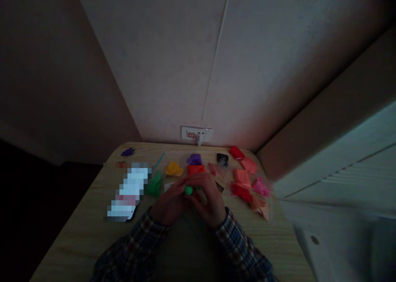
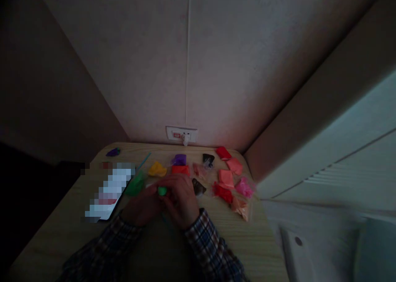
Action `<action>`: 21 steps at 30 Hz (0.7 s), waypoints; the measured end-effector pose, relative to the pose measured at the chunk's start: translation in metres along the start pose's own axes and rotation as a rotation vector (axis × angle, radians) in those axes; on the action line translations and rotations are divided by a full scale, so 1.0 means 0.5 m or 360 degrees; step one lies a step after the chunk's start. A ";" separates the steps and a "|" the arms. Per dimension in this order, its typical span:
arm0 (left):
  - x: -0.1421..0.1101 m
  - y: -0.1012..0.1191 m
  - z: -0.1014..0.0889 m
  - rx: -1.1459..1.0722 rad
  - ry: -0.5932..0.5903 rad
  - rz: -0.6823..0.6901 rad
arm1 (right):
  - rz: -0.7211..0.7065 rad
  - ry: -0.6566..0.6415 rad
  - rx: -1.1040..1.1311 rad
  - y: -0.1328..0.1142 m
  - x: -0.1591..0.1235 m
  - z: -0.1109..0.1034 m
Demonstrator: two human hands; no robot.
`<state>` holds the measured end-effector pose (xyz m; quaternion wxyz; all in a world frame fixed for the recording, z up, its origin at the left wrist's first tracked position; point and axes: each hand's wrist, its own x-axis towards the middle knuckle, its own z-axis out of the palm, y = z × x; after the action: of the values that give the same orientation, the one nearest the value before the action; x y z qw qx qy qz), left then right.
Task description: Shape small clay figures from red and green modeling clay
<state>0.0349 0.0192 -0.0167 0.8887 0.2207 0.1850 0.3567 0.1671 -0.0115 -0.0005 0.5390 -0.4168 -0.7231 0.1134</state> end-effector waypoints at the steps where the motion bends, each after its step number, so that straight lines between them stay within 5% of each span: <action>1: 0.002 -0.002 -0.002 0.0029 -0.0007 0.0007 | -0.0017 -0.0007 -0.0007 0.000 0.000 0.001; 21: 0.011 -0.016 -0.031 0.0138 -0.0045 0.0126 | -0.0112 -0.0100 -0.0178 0.009 -0.013 -0.004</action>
<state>0.0359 0.0221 -0.0347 0.8660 0.2712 0.1789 0.3801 0.1714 -0.0140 -0.0072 0.4956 -0.4168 -0.7591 0.0668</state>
